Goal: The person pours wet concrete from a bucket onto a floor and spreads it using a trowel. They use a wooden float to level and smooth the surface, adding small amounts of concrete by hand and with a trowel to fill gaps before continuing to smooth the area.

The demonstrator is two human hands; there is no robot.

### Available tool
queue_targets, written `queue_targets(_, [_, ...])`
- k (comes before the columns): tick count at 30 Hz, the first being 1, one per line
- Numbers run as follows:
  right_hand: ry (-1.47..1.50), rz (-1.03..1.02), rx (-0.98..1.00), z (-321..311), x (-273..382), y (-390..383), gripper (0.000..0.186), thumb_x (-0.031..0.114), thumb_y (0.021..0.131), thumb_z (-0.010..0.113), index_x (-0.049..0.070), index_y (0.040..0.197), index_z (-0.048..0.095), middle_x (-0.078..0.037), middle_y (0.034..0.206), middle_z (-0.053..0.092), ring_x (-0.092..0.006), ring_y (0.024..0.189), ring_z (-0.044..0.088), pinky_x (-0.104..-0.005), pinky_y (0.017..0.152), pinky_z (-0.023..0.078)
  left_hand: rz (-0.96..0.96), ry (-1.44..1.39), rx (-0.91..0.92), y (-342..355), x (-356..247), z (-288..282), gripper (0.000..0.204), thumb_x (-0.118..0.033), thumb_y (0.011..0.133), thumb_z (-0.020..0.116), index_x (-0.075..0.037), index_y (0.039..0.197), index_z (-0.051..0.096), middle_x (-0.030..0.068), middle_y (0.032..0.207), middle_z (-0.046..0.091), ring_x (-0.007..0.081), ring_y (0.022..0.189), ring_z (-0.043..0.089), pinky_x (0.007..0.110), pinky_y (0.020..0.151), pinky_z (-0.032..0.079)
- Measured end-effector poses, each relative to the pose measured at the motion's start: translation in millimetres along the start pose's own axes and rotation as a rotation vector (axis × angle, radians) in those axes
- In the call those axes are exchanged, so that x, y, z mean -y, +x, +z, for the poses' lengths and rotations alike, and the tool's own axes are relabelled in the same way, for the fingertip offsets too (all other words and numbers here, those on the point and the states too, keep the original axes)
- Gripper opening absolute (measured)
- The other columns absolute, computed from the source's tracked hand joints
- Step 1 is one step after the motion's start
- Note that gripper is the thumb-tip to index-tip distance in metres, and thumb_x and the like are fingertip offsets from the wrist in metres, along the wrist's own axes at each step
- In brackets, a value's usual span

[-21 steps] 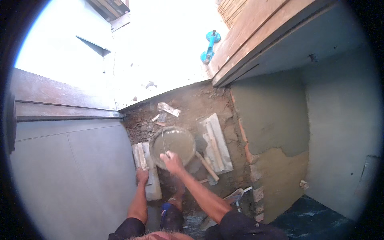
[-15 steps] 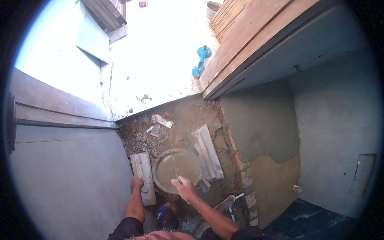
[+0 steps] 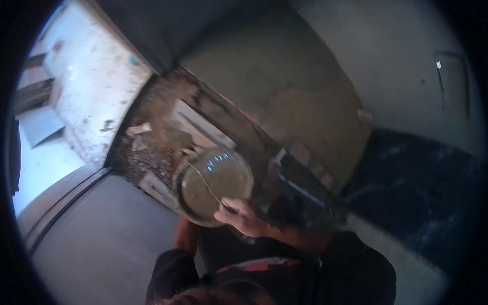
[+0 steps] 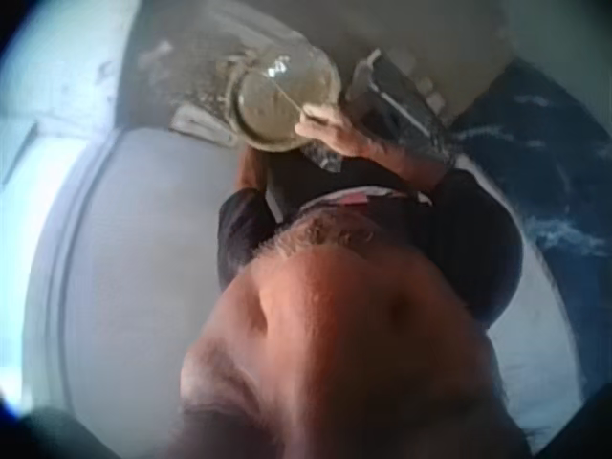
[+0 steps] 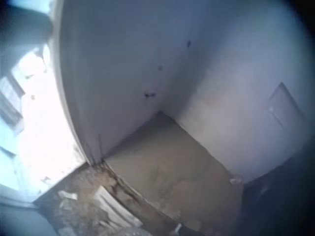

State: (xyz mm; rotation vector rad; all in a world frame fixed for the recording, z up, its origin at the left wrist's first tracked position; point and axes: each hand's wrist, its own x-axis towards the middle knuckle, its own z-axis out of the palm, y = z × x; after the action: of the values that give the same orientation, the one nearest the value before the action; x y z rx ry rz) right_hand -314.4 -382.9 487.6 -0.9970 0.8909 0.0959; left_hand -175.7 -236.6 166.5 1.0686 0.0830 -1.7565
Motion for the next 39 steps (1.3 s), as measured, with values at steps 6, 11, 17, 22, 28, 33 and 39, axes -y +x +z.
queue_targets(6, [-0.090,-0.083,-0.038,-126,5,-68,0.028,0.029,0.092,0.061,0.007,0.079,0.049,0.002,0.062,0.040,-0.0051,0.060,0.038,-0.0254,0.055,0.034,0.027,-0.168,-0.104,63,54,97,0.057,-0.046,0.094,0.040,-0.003,0.128,0.054,0.0137,0.120,0.061,0.0304,0.106,0.060,0.044,0.094,0.048])
queue_targets(11, [-0.313,-0.199,-0.307,-244,-43,-68,0.023,0.021,0.087,0.065,0.005,0.079,0.051,0.003,0.058,0.041,-0.0046,0.055,0.040,-0.0260,0.050,0.034,0.201,-0.183,-0.107,155,103,142,0.058,-0.047,0.095,0.037,-0.003,0.129,0.052,0.0141,0.122,0.060,0.0307,0.108,0.059,0.044,0.095,0.048])
queue_targets(17, [-0.408,-0.240,-0.566,-382,-124,-34,0.028,0.026,0.085,0.067,0.005,0.079,0.050,-0.005,0.060,0.047,-0.0116,0.057,0.047,-0.0305,0.052,0.040,0.092,-0.425,-0.029,217,112,268,0.063,-0.050,0.095,0.027,-0.004,0.136,0.044,0.0134,0.131,0.054,0.0311,0.114,0.056,0.045,0.098,0.046])
queue_targets(22, [-0.340,-0.181,-0.744,-494,-174,-7,0.037,0.024,0.081,0.073,0.009,0.072,0.040,0.003,0.062,0.041,-0.0072,0.059,0.041,-0.0269,0.052,0.037,0.038,-0.345,-0.117,269,125,332,0.064,-0.051,0.095,0.027,-0.006,0.136,0.045,0.0124,0.129,0.055,0.0275,0.119,0.053,0.043,0.099,0.042])
queue_targets(28, [-0.057,-0.285,-0.854,-570,-227,12,0.041,0.029,0.077,0.076,0.011,0.071,0.039,0.003,0.064,0.038,-0.0100,0.060,0.036,-0.0297,0.053,0.036,-0.019,0.118,-0.394,269,115,388,0.067,-0.063,0.087,0.042,-0.013,0.132,0.044,0.0141,0.134,0.042,0.0348,0.124,0.042,0.058,0.093,0.039])
queue_targets(33, [0.166,-0.421,-0.901,-583,-245,3,0.041,0.023,0.077,0.076,0.012,0.069,0.038,0.006,0.067,0.037,-0.0083,0.062,0.034,-0.0265,0.055,0.033,0.151,0.382,-0.396,257,98,421,0.070,-0.059,0.086,0.051,-0.012,0.135,0.035,0.0157,0.138,0.038,0.0359,0.125,0.039,0.059,0.093,0.037])
queue_targets(39, [0.368,-0.440,-0.984,-575,-228,-39,0.038,0.021,0.079,0.076,0.014,0.070,0.040,0.006,0.069,0.037,-0.0075,0.066,0.035,-0.0257,0.060,0.032,0.342,0.569,-0.321,235,77,454,0.068,-0.047,0.082,0.067,-0.002,0.127,0.044,0.0187,0.127,0.043,0.0305,0.116,0.042,0.042,0.096,0.037])
